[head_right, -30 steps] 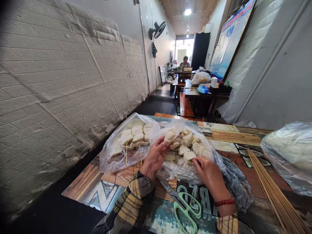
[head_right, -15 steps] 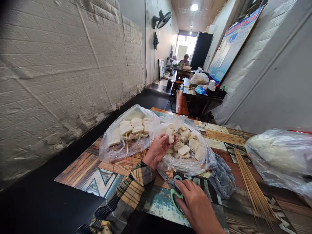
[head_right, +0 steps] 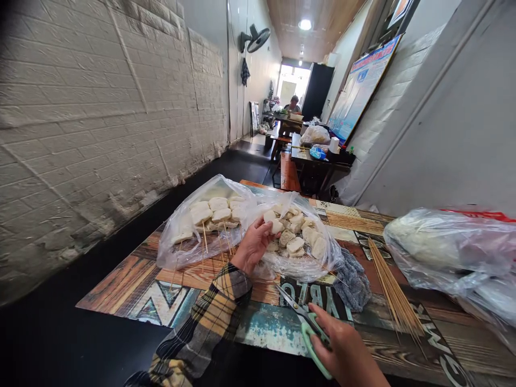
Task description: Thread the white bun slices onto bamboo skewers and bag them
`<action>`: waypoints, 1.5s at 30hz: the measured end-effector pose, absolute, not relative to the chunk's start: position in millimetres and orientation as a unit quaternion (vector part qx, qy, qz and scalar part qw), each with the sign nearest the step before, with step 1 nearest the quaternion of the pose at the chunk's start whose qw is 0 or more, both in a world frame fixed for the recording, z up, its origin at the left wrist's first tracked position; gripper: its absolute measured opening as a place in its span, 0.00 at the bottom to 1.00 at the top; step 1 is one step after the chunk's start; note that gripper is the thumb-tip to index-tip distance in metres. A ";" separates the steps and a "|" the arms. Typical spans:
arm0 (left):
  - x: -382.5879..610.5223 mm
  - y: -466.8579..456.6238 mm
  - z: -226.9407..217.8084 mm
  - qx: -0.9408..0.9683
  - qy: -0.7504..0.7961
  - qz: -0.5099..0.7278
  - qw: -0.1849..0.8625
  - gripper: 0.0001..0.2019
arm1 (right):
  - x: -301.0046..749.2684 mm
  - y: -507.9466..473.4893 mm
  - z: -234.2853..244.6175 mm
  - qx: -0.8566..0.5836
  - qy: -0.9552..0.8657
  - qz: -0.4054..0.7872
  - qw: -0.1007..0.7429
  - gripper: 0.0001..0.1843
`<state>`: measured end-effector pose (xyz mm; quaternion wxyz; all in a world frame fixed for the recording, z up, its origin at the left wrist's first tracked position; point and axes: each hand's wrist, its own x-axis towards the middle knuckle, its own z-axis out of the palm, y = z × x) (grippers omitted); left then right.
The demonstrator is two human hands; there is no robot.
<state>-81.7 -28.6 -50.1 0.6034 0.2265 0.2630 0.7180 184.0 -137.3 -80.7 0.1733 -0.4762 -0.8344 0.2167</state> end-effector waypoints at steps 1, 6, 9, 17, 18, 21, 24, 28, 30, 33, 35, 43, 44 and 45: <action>-81.8 -29.2 -50.0 0.221 0.256 0.719 0.607 0.21 | 191.2 -137.4 -77.0 -0.491 -0.808 0.280 0.165 0.26; -81.7 -30.4 -50.6 0.182 0.236 0.715 0.632 0.15 | 214.0 -130.4 -62.5 -0.508 -0.613 0.548 0.257 0.30; -80.7 -29.3 -51.8 0.157 0.243 0.712 0.640 0.12 | 206.4 -118.6 -59.9 -0.473 -0.548 0.596 0.347 0.33; -81.5 -28.1 -53.4 0.156 0.263 0.698 0.647 0.14 | 148.3 -66.0 -48.7 -0.424 -0.672 0.526 0.303 0.35; -81.7 -28.3 -53.0 0.166 0.263 0.698 0.645 0.15 | 143.6 -60.3 -48.4 -0.444 -0.693 0.485 0.295 0.34; -81.3 -28.4 -51.2 0.195 0.269 0.702 0.631 0.19 | 133.7 -49.2 -49.5 -0.487 -0.745 0.360 0.279 0.32; -79.5 -28.2 -49.5 0.222 0.281 0.700 0.617 0.21 | 129.3 -45.5 -51.5 -0.496 -0.774 0.294 0.261 0.31; -76.8 -28.0 -48.9 0.245 0.288 0.693 0.613 0.23 | 130.2 -44.1 -52.8 -0.482 -0.787 0.298 0.244 0.34; -76.0 -27.8 -49.2 0.254 0.295 0.691 0.608 0.24 | 131.4 -43.4 -52.1 -0.474 -0.790 0.303 0.243 0.34; -75.4 -27.4 -49.4 0.263 0.310 0.686 0.603 0.23 | 132.3 -42.1 -49.6 -0.464 -0.791 0.316 0.243 0.34; -75.0 -27.5 -48.9 0.267 0.315 0.682 0.604 0.22 | 132.3 -41.3 -48.2 -0.462 -0.790 0.320 0.246 0.33; -73.4 -28.9 -47.7 0.284 0.325 0.681 0.591 0.21 | 130.6 -41.9 -42.5 -0.457 -0.798 0.311 0.242 0.34; -73.2 -29.0 -47.8 0.288 0.326 0.681 0.589 0.20 | 130.5 -42.0 -41.1 -0.457 -0.802 0.305 0.236 0.34; -72.9 -29.1 -47.9 0.291 0.326 0.681 0.588 0.20 | 130.4 -41.9 -39.9 -0.455 -0.807 0.298 0.230 0.35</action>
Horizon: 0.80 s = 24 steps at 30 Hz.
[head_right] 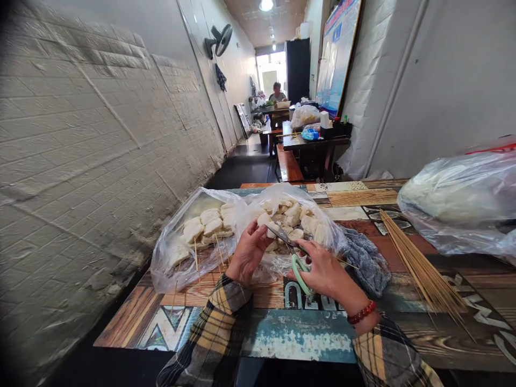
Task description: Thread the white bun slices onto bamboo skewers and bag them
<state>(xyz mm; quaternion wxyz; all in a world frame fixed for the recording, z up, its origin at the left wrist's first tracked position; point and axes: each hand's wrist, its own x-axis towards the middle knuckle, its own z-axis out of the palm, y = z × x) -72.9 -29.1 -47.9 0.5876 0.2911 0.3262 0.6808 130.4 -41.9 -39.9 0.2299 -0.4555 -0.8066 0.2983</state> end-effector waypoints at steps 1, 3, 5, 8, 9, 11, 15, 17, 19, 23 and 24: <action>-72.8 -29.1 -47.9 0.292 0.327 0.681 0.586 0.20 | 130.4 -41.6 -39.2 -0.452 -0.812 0.291 0.225 0.35; -72.4 -29.3 -47.6 0.293 0.328 0.682 0.584 0.20 | 130.2 -40.6 -40.2 -0.447 -0.821 0.278 0.221 0.35; -72.1 -29.6 -46.9 0.294 0.327 0.683 0.583 0.20 | 129.8 -39.5 -44.4 -0.443 -0.822 0.270 0.235 0.34; -71.9 -30.5 -45.6 0.299 0.322 0.680 0.586 0.19 | 129.1 -38.3 -54.3 -0.432 -0.816 0.266 0.275 0.30; -71.9 -30.8 -45.3 0.300 0.321 0.679 0.588 0.19 | 129.1 -38.1 -57.5 -0.428 -0.815 0.265 0.287 0.28; -72.0 -31.2 -45.0 0.300 0.317 0.678 0.591 0.19 | 129.6 -38.1 -62.5 -0.421 -0.814 0.261 0.304 0.27; -72.4 -31.5 -46.1 0.297 0.311 0.675 0.599 0.20 | 131.8 -39.5 -65.9 -0.408 -0.825 0.253 0.298 0.26; -72.5 -31.5 -46.8 0.296 0.312 0.674 0.601 0.20 | 132.2 -40.8 -65.3 -0.412 -0.825 0.254 0.291 0.26; -72.4 -31.7 -47.1 0.296 0.311 0.675 0.600 0.20 | 132.1 -42.4 -63.5 -0.427 -0.820 0.255 0.284 0.27; -72.3 -32.4 -46.7 0.298 0.301 0.675 0.604 0.20 | 132.9 -45.1 -57.3 -0.465 -0.805 0.257 0.264 0.32; -72.3 -32.5 -46.7 0.298 0.299 0.676 0.605 0.19 | 133.7 -45.3 -55.6 -0.468 -0.804 0.261 0.257 0.33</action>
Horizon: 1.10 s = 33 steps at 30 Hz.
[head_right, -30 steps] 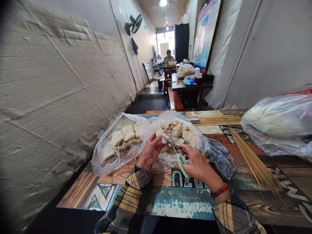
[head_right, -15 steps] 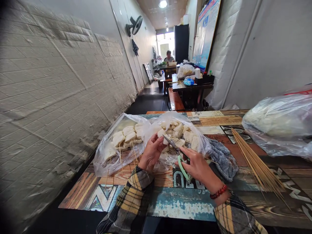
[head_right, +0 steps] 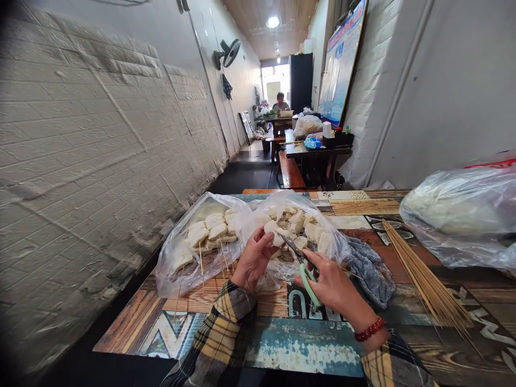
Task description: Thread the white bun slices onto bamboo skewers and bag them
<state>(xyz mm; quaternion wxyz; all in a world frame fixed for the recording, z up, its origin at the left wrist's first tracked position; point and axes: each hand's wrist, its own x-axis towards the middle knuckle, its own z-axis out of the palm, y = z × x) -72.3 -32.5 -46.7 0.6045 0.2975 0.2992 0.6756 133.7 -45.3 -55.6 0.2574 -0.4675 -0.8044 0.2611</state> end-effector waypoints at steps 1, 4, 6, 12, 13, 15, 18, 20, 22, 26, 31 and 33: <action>-72.3 -32.6 -46.8 0.297 0.299 0.677 0.604 0.19 | 134.5 -45.3 -54.0 -0.467 -0.805 0.266 0.251 0.33; -71.6 -32.6 -47.9 0.297 0.308 0.676 0.600 0.20 | 135.3 -43.9 -49.6 -0.463 -0.807 0.277 0.241 0.33; -70.6 -32.7 -48.7 0.301 0.311 0.670 0.603 0.21 | 133.0 -42.1 -47.2 -0.463 -0.804 0.278 0.251 0.33; -67.2 -35.5 -46.8 0.306 0.310 0.668 0.604 0.20 | 120.2 -36.3 -48.5 -0.462 -0.797 0.272 0.279 0.32; -66.9 -36.1 -46.2 0.306 0.310 0.666 0.605 0.19 | 119.5 -35.7 -50.5 -0.463 -0.797 0.270 0.280 0.31; -66.6 -37.1 -45.1 0.307 0.309 0.663 0.609 0.19 | 120.0 -34.7 -55.1 -0.464 -0.797 0.265 0.282 0.29; -67.2 -37.4 -44.9 0.310 0.308 0.661 0.610 0.18 | 123.6 -34.2 -60.2 -0.460 -0.798 0.261 0.289 0.27; -67.9 -36.6 -46.2 0.318 0.315 0.658 0.606 0.17 | 125.9 -34.3 -61.1 -0.452 -0.798 0.268 0.297 0.26; -68.8 -35.2 -48.5 0.330 0.324 0.651 0.602 0.18 | 127.6 -34.7 -60.5 -0.451 -0.788 0.290 0.302 0.25; -71.7 -31.3 -53.4 0.312 0.320 0.656 0.608 0.19 | 133.3 -37.6 -59.0 -0.475 -0.754 0.326 0.316 0.25; -77.7 -27.8 -53.2 0.255 0.307 0.677 0.618 0.19 | 154.1 -53.1 -62.8 -0.493 -0.798 0.236 0.255 0.25; -79.1 -27.4 -51.6 0.247 0.310 0.681 0.615 0.19 | 163.7 -62.7 -65.5 -0.474 -0.831 0.211 0.202 0.24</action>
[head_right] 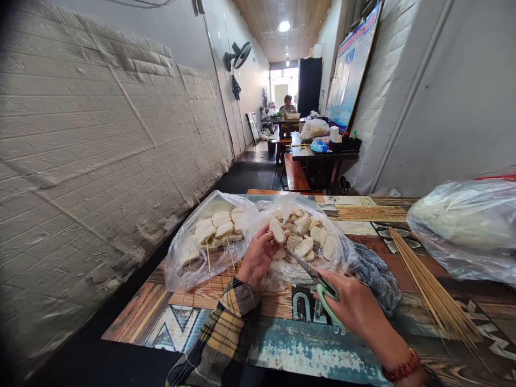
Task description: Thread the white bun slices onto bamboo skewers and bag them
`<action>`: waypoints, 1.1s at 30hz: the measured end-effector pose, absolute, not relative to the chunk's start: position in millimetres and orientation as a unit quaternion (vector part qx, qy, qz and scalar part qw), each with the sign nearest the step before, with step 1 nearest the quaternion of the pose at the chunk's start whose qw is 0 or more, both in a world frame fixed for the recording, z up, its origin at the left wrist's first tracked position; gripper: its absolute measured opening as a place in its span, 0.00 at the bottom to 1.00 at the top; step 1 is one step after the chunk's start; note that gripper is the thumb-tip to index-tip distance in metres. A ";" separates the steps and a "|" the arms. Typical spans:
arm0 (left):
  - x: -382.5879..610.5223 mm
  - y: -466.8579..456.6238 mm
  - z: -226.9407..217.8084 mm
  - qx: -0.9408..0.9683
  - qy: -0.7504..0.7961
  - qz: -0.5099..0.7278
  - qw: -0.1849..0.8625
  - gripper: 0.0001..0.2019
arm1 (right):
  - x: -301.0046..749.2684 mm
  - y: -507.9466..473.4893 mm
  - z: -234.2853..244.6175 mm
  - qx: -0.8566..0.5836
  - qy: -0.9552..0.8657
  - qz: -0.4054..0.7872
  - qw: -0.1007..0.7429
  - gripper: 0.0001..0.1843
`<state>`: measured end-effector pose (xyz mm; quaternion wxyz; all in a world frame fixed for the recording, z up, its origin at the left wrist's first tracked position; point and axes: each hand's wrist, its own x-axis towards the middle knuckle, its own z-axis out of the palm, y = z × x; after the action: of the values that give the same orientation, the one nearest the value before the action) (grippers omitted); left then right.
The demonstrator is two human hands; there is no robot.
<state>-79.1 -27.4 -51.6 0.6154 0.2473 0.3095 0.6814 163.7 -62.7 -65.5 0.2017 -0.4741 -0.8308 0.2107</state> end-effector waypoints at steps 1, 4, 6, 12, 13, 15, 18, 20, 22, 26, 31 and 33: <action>-79.4 -27.4 -50.9 0.243 0.312 0.683 0.615 0.19 | 167.6 -67.5 -66.9 -0.462 -0.845 0.204 0.175 0.24; -79.1 -27.5 -50.6 0.234 0.317 0.680 0.618 0.18 | 173.1 -79.8 -70.7 -0.425 -0.877 0.191 0.118 0.26; -78.6 -27.2 -52.0 0.232 0.320 0.677 0.620 0.16 | 171.8 -85.8 -72.2 -0.405 -0.889 0.189 0.103 0.27; -77.8 -23.6 -58.4 0.234 0.348 0.685 0.596 0.22 | 166.2 -90.6 -65.4 -0.361 -0.909 0.178 0.110 0.20; -77.8 -23.0 -58.9 0.237 0.356 0.687 0.587 0.22 | 167.0 -87.6 -63.4 -0.357 -0.910 0.172 0.125 0.18; -78.2 -22.0 -59.3 0.252 0.374 0.694 0.561 0.21 | 169.3 -76.7 -60.8 -0.362 -0.903 0.149 0.175 0.16; -80.0 -20.7 -59.5 0.277 0.397 0.709 0.512 0.18 | 170.2 -51.2 -61.4 -0.405 -0.877 0.099 0.240 0.18; -81.6 -19.6 -60.2 0.280 0.407 0.718 0.490 0.17 | 166.5 -33.7 -63.6 -0.445 -0.861 0.071 0.236 0.18; -83.1 -18.4 -61.5 0.267 0.406 0.729 0.482 0.17 | 159.6 -20.4 -65.7 -0.476 -0.851 0.059 0.212 0.18; -84.7 -16.6 -65.1 0.229 0.379 0.745 0.498 0.19 | 144.2 -8.7 -69.8 -0.497 -0.843 0.082 0.189 0.14; -84.9 -14.8 -68.3 0.189 0.368 0.767 0.490 0.19 | 136.8 -0.7 -77.9 -0.509 -0.826 0.135 0.201 0.16; -84.4 -14.1 -68.1 0.176 0.366 0.774 0.486 0.19 | 138.7 2.0 -79.3 -0.510 -0.816 0.163 0.216 0.18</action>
<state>-84.4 -14.1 -68.1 0.4862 0.1757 0.3661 0.7737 138.7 2.0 -79.3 0.2155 -0.5104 -0.8164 0.1629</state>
